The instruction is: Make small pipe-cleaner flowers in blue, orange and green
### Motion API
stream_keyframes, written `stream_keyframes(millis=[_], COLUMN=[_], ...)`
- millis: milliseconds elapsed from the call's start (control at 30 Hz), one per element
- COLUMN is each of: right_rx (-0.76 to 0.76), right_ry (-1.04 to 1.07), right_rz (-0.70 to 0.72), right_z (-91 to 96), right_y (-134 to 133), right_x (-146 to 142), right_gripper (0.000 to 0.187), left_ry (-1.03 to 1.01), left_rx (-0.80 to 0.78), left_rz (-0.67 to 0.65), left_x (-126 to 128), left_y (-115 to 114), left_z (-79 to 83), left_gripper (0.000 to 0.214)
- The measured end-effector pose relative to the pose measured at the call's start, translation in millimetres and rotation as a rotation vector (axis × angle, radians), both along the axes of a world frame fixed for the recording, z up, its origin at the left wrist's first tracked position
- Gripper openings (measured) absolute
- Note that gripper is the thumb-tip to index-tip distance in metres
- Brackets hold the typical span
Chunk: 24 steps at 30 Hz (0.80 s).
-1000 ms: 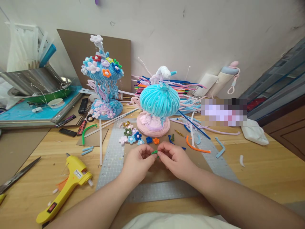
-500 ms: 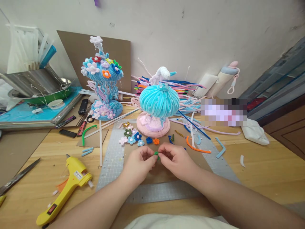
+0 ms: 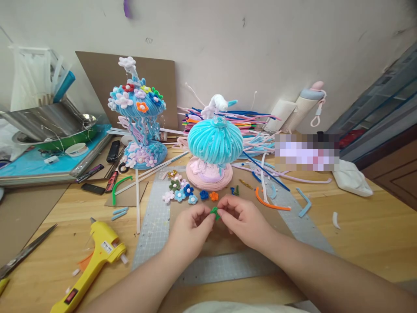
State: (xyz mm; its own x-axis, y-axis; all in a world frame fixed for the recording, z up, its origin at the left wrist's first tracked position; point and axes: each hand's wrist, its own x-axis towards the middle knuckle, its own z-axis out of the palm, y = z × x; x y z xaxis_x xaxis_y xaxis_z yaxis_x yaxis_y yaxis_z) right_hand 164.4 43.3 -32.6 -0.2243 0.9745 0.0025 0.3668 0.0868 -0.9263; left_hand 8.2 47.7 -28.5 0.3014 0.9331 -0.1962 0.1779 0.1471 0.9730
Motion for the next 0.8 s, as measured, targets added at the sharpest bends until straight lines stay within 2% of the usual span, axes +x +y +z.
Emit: stream_keyframes(millis=[167,500,667,800], right_rx=[0.11,0.13,0.099,0.116], right_ry=[-0.109,-0.267,-0.259,-0.306], right_rz=[0.067,0.104,0.112,0.089], right_z=[0.8,0.3,-0.8,-1.2], right_y=[2.0,-1.1,0.6,0.0], right_x=[1.5,2.9,2.9,-0.3], right_gripper=[0.013,0.01,0.01,0.011], left_ry=[0.097,0.423,0.544,0.546], left_rx=[0.099,0.392,0.398,0.431], left_rz=[-0.023,-0.145,-0.166,-0.175], left_x=[-0.3,-4.7,-5.9,-5.2], left_y=[-0.4,-1.1,-0.8,-1.6], left_z=[1.4,1.3,1.0,-1.8], left_gripper=[0.016,0.018,0.017,0.021])
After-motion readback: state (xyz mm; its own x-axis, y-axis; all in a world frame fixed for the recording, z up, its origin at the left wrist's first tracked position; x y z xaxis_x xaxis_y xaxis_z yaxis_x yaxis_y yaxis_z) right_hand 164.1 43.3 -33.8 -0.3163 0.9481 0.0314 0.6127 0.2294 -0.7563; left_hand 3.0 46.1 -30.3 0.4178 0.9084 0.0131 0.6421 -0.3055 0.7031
